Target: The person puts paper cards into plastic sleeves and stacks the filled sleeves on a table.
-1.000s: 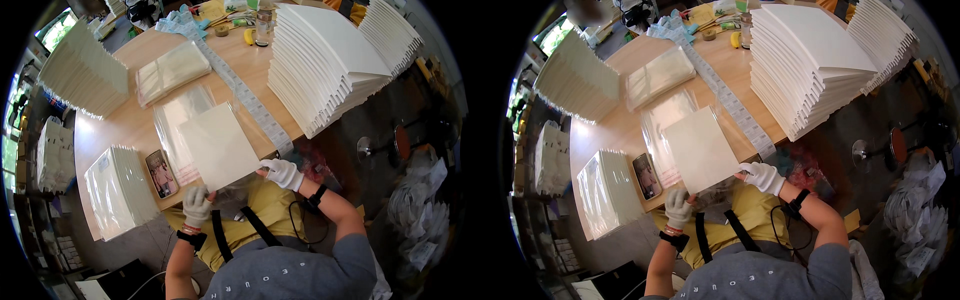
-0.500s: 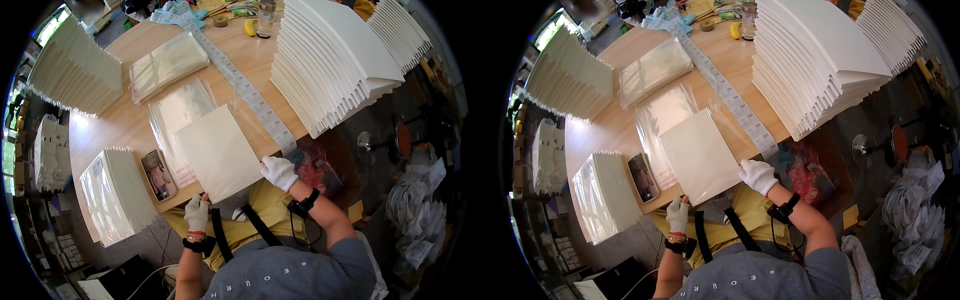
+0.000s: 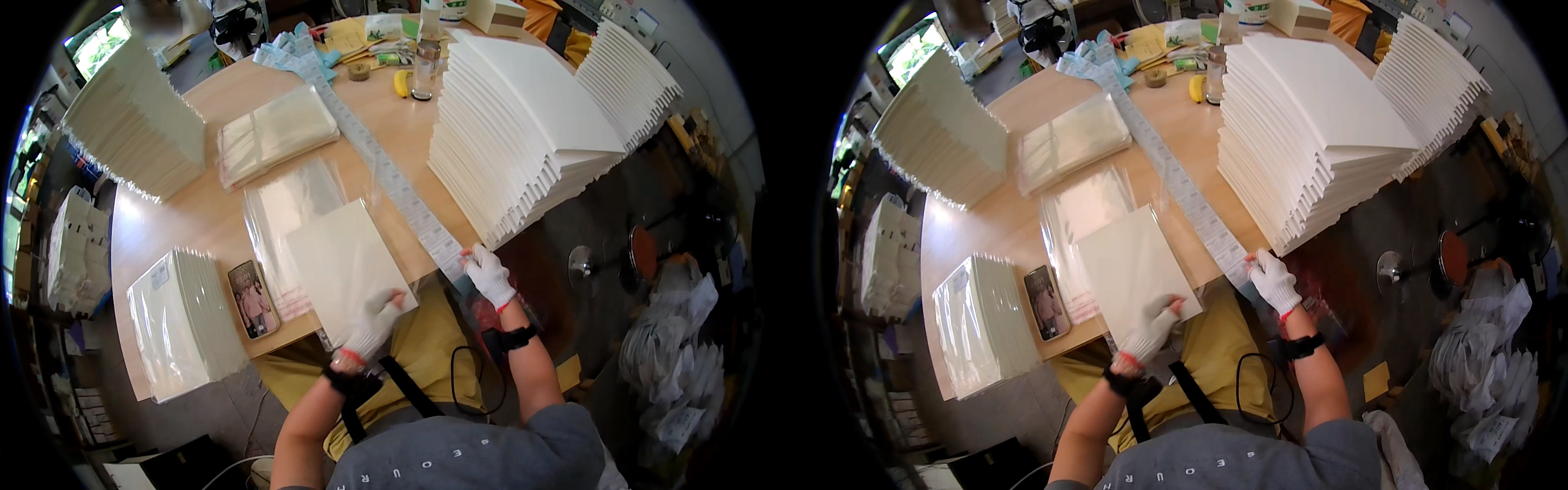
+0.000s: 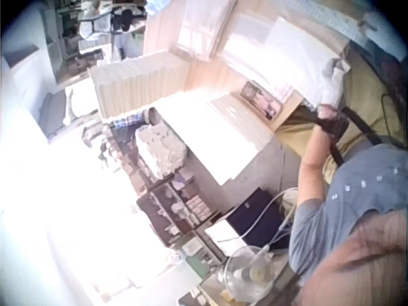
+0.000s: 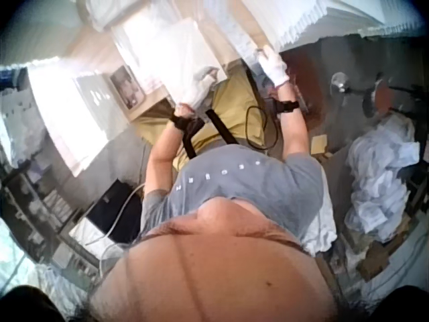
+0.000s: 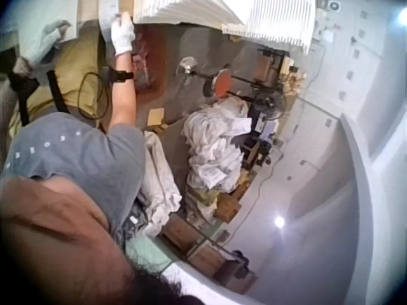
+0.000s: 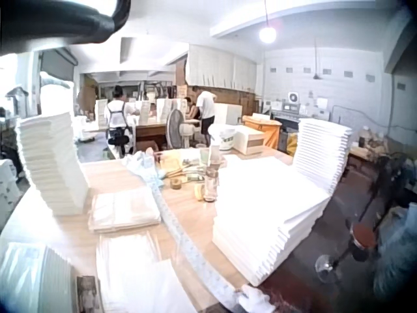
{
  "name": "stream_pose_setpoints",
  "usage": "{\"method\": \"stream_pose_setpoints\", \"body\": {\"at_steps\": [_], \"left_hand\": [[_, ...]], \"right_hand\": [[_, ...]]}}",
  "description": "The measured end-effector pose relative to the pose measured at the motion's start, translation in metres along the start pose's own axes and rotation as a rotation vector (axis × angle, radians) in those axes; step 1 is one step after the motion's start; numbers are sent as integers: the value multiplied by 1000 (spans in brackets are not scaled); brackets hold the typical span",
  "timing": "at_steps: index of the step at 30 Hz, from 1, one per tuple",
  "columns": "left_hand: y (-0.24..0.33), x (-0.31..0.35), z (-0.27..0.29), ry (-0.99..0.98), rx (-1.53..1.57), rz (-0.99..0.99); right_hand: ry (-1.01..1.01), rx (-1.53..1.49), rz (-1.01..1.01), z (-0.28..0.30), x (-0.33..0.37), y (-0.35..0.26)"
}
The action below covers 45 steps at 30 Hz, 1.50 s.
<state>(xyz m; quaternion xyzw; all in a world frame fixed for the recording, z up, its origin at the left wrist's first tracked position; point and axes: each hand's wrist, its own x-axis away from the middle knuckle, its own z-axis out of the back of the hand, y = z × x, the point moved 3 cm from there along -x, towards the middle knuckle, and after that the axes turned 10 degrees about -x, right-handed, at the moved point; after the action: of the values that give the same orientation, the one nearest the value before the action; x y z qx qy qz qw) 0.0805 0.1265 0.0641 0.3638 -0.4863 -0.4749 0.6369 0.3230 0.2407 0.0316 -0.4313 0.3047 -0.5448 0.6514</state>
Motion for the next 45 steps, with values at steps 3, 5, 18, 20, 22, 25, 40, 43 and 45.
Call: {"method": "stream_pose_setpoints", "body": {"at_steps": [3,5,18,20,22,25,40,43,45], "left_hand": [[-19,-53,-66,-357,854,492],[-14,-73,-82,-390,839,421],[-3,-57,-64,-258,448,114],[7,-19,-17,-67,289,15],[-38,14,30,316,-56,-11],[-90,68,82,618,-91,25],[-80,62,65,238,833,256],[-71,62,78,228,765,204],[-55,57,90,261,701,155]], "right_hand": [[-112,-92,45,13,10,-18],[-120,-67,111,19,16,-39],[112,-211,473,-18,-7,-124],[11,-237,329,-57,-53,-109],[-103,-146,201,-100,-92,-109],[-146,-99,77,-140,-131,-97],[65,381,214,-127,-129,-102],[-203,575,131,-97,-61,-105],[-422,510,75,-92,-19,-94]]}}
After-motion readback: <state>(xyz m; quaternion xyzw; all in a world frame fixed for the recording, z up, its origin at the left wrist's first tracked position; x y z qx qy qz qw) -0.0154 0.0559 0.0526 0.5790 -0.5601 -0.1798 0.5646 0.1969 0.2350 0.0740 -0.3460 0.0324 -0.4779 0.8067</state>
